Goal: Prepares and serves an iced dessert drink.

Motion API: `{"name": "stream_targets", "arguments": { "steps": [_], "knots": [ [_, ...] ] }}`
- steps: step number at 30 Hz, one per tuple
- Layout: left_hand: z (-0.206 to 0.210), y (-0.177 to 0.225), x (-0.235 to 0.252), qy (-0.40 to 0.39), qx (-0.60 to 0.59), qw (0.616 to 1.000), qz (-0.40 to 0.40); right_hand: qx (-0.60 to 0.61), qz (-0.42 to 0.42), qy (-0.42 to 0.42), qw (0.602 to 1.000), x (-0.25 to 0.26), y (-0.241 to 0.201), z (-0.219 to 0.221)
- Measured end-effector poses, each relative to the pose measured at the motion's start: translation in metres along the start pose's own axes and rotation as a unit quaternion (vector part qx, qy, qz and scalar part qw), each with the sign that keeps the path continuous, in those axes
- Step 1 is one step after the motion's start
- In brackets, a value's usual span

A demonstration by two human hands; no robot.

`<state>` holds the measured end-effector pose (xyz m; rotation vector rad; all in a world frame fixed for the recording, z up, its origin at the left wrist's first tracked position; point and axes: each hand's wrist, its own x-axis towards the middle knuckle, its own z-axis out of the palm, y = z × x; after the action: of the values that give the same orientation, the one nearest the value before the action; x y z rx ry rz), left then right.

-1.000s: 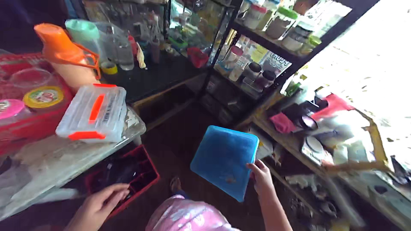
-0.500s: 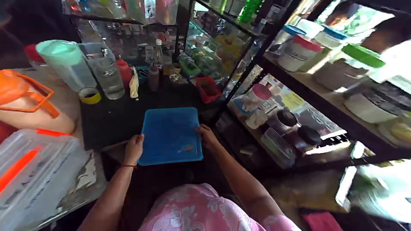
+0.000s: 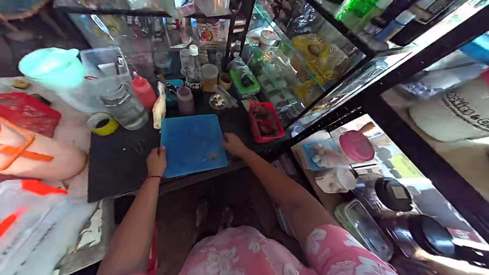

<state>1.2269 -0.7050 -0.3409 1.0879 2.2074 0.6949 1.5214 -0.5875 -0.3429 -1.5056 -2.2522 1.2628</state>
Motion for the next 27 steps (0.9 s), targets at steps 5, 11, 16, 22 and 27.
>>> {"name": "stream_targets", "arguments": {
  "steps": [5,11,16,22,27],
  "knots": [
    [0.002,0.001,-0.008,-0.006,-0.016,1.000,0.012,-0.294,-0.144,-0.135,0.935,-0.074,-0.031,0.016],
    [0.004,-0.003,-0.020,0.008,-0.046,0.999,0.011,-0.355,-0.110,-0.129,0.919,-0.080,-0.051,0.040],
    [0.006,-0.010,-0.020,0.017,-0.080,0.997,0.015,-0.365,-0.086,-0.170,0.911,-0.079,-0.065,0.033],
    [0.008,-0.014,-0.018,0.016,-0.118,0.993,0.020,-0.322,-0.078,-0.136,0.934,-0.079,-0.065,0.035],
    [0.009,-0.016,-0.017,0.021,-0.169,0.985,0.010,-0.339,-0.072,-0.147,0.926,-0.080,-0.083,0.018]
  ]
}}
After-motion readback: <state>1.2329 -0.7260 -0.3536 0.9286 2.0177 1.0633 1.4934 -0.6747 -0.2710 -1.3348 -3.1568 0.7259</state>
